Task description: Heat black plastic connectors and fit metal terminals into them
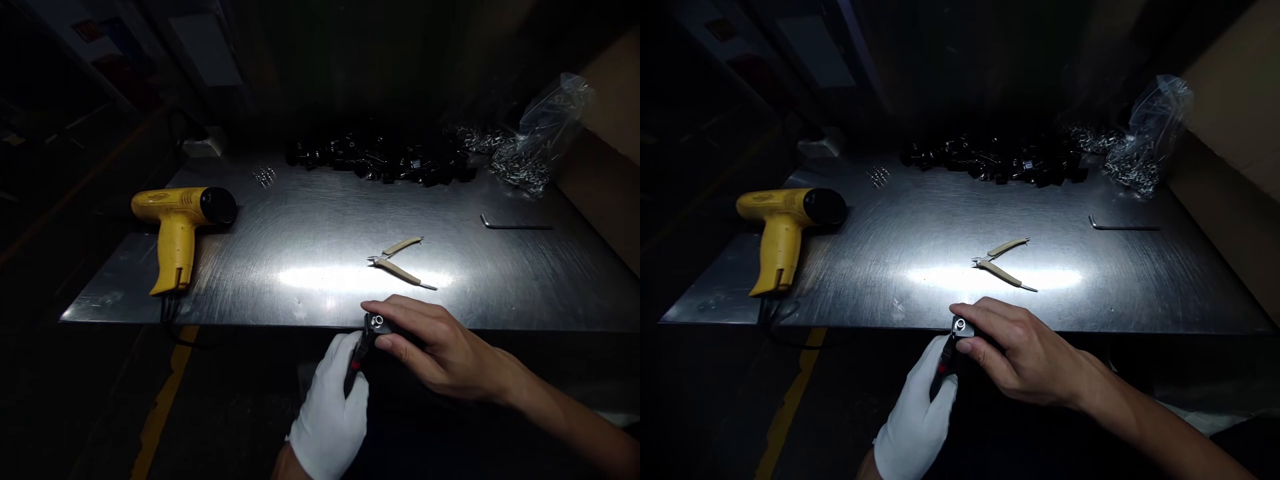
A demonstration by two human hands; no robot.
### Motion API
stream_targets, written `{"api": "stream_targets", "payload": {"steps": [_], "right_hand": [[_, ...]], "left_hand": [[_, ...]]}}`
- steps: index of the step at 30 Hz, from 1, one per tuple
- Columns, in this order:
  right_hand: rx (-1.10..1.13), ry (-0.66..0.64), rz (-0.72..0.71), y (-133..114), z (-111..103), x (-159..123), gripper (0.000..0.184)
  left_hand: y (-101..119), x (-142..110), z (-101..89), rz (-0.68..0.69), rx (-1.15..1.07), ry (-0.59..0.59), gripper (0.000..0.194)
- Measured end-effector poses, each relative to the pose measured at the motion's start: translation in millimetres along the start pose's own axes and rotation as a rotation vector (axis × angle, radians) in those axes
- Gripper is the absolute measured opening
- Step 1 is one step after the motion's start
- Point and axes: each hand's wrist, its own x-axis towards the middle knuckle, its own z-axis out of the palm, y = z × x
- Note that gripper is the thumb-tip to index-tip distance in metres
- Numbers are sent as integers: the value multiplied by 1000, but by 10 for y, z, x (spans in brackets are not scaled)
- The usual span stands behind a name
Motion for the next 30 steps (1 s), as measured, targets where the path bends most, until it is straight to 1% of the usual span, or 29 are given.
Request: {"api": "stream_targets", "payload": {"steps": [5,9,13,15,18,19,20,22,23,24,25,26,28,30], "right_hand": [[12,-10,4,-11,-16,12,47],[10,-18,16,7,-7,35,47],[-3,0,35,24,26,68,46],[-9,-11,56,5,39,83,47],[-45,-85,116,-40,31,120,51],[-63,-115,149,-46,21,153,52],[-79,-134,192,-45,13,208,52],[-78,-134,309,-31,25,411,49],[-57,-132,370,-28,60,565,49],[-29,-138,416,-32,122,752,51],[0,-156,441,-48,215,969,53],[15,-189,438,-73,338,1208,56],[-4,-255,409,-146,652,1730,52],[-72,-283,437,-240,995,2249,46]], "left_hand": [[9,65,-6,9,-84,-29,51],[34,122,-9,22,-162,-46,44],[23,162,6,11,-236,-27,40],[11,151,11,0,-249,14,40],[-11,72,14,-29,-253,87,37],[-26,34,15,-66,-248,135,36],[-47,-5,14,-128,-240,219,34],[-119,-79,-3,-305,-248,450,31],[-170,-110,-25,-392,-270,554,29],[-231,-137,-59,-463,-303,632,28],[-300,-158,-104,-511,-350,677,28],[-375,-174,-161,-530,-407,698,29],[-527,-198,-296,-509,-536,710,33],[-656,-236,-439,-446,-656,722,31]]}}
